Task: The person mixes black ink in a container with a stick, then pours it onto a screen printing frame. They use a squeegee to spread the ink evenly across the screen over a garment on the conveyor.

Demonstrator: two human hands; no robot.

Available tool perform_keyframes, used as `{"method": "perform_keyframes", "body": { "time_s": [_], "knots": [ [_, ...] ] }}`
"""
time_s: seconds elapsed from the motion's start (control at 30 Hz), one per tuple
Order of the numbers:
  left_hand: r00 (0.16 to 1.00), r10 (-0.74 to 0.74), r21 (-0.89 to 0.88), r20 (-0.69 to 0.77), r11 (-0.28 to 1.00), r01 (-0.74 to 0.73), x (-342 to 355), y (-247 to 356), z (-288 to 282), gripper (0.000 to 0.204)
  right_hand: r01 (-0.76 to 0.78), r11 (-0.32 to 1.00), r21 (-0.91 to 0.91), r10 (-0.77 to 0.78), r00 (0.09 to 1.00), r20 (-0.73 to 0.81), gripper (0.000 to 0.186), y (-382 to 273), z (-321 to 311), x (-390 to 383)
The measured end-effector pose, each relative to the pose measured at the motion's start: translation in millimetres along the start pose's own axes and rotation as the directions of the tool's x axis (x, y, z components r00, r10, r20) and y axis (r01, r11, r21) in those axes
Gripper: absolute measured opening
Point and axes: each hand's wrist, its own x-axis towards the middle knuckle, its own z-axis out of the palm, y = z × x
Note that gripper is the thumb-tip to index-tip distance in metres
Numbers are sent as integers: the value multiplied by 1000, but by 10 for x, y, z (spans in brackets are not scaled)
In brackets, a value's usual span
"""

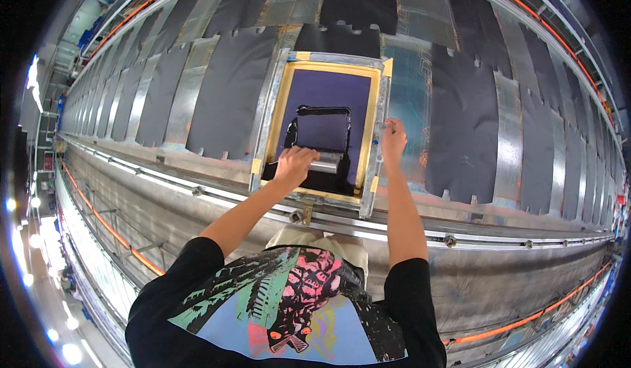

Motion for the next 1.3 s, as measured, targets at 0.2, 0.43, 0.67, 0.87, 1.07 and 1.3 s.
{"method": "perform_keyframes", "body": {
  "time_s": [0.2, 0.43, 0.67, 0.87, 1.07, 1.3],
  "knots": [
    [998, -47, -342, 29, 938, 54, -285, -29, -968, 49, -5, 991, -133, -1, 999, -46, 22, -1140, -199, -236],
    [999, -6, -281, 54, 959, 21, -84, 122, -1088, 50, 177, 981, -74, -186, 972, -143, 20, -1154, -319, -286],
    [996, -43, -217, 74, 975, 59, -68, -366, -1248, 49, 89, 996, -22, -91, 991, -101, 20, -1320, 169, -292],
    [991, -115, -224, 67, 966, 128, -9, -166, -922, 54, 72, 996, -56, -77, 994, -81, 19, -1017, 62, 130],
    [999, 16, -88, 43, 996, -12, 35, -132, -590, 46, 52, 992, -114, -62, 994, -90, 20, -733, 18, 493],
    [993, -115, -148, 18, 982, 116, 1839, -718, -646, 34, 12, 998, -64, -14, 1000, -17, 21, -800, 181, 735]
  ]
}}
